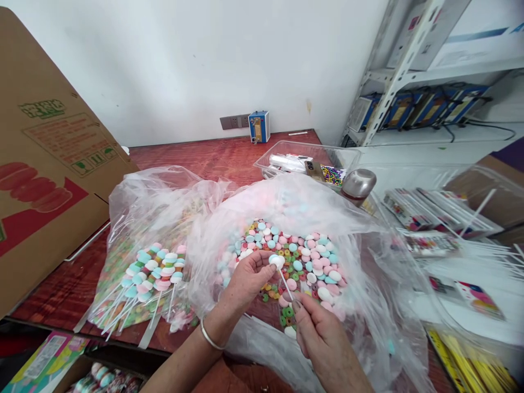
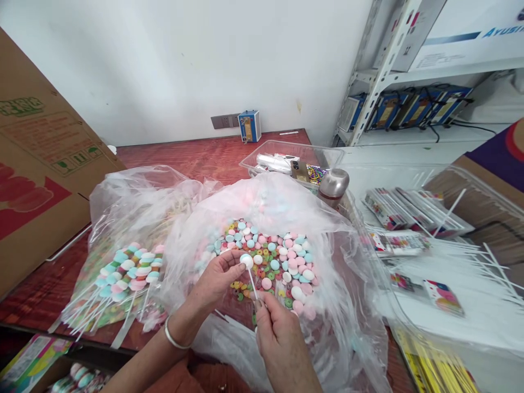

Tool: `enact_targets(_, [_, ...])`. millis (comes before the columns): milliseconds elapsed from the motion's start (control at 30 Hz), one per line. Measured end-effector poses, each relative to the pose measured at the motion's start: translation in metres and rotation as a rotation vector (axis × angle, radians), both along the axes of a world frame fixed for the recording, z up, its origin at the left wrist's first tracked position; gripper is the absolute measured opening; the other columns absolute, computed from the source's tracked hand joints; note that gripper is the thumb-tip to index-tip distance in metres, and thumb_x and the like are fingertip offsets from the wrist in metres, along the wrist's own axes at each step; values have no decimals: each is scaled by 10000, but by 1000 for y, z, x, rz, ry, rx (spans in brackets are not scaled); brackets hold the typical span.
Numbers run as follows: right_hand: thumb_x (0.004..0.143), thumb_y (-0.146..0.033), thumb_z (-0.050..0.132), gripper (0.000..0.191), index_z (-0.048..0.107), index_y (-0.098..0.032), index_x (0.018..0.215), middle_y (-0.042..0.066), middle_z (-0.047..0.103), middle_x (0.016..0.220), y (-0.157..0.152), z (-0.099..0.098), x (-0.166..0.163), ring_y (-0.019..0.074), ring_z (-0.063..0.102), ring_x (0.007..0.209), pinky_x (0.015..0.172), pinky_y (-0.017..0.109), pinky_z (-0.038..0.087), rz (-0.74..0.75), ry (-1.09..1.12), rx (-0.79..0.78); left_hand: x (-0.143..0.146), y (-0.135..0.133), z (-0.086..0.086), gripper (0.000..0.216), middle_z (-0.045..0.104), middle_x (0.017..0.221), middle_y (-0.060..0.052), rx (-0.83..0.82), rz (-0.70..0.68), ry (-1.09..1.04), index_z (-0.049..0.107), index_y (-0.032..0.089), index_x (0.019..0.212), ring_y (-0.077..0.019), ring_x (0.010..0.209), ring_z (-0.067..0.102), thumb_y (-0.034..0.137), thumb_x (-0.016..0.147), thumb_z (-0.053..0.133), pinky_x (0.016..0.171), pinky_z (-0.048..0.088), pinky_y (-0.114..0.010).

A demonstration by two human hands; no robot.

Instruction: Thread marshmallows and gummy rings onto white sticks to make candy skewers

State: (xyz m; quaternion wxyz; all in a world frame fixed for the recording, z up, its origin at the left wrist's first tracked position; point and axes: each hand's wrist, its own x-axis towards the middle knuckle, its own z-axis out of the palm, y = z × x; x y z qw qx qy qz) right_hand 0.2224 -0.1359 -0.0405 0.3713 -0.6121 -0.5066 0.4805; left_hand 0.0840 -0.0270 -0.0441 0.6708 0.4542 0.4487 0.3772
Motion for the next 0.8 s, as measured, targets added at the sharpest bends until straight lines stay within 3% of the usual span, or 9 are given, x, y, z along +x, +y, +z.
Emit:
enact_targets(233, [952, -438, 383, 333, 612, -196, 958, -94, 319, 482, 1, -3, 0, 101, 308, 398, 376, 218, 209, -32, 161, -77, 0, -2, -5, 267, 677, 752, -13, 106, -71, 49, 659, 132, 952, -110, 674, 614, 297, 754, 728, 642, 493, -213])
enact_targets(500, [908, -500, 457, 356, 593, -180, 983, -124, 271, 452, 4, -6, -4, 79, 249, 368, 367, 207, 155, -74, 375, -169, 1, -7, -11, 240, 713, 814, -43, 223, -117, 169, 677, 146, 1017, -156, 776, 663, 249, 802, 652, 693, 523, -239])
enact_targets(633, [905, -503, 468, 367, 625, -173, 937, -115, 292, 452, 3, -11, -2, 80, 251, 382, 378, 205, 178, -104, 326, -141, 3, -11, -12, 239, 703, 764, -25, 293, -128, 241, 697, 158, 1019, -145, 709, 662, 227, 799, 633, 644, 525, -227])
enact_targets(800, [908, -488, 473, 363, 657, -175, 900, -58, 455, 526, -1, -25, 6, 104, 387, 457, 437, 211, 302, -107, 182, -69, 9, -25, -16, 260, 723, 793, -32, 300, -127, 251, 719, 160, 1012, -127, 591, 641, 187, 776, 614, 553, 522, -223])
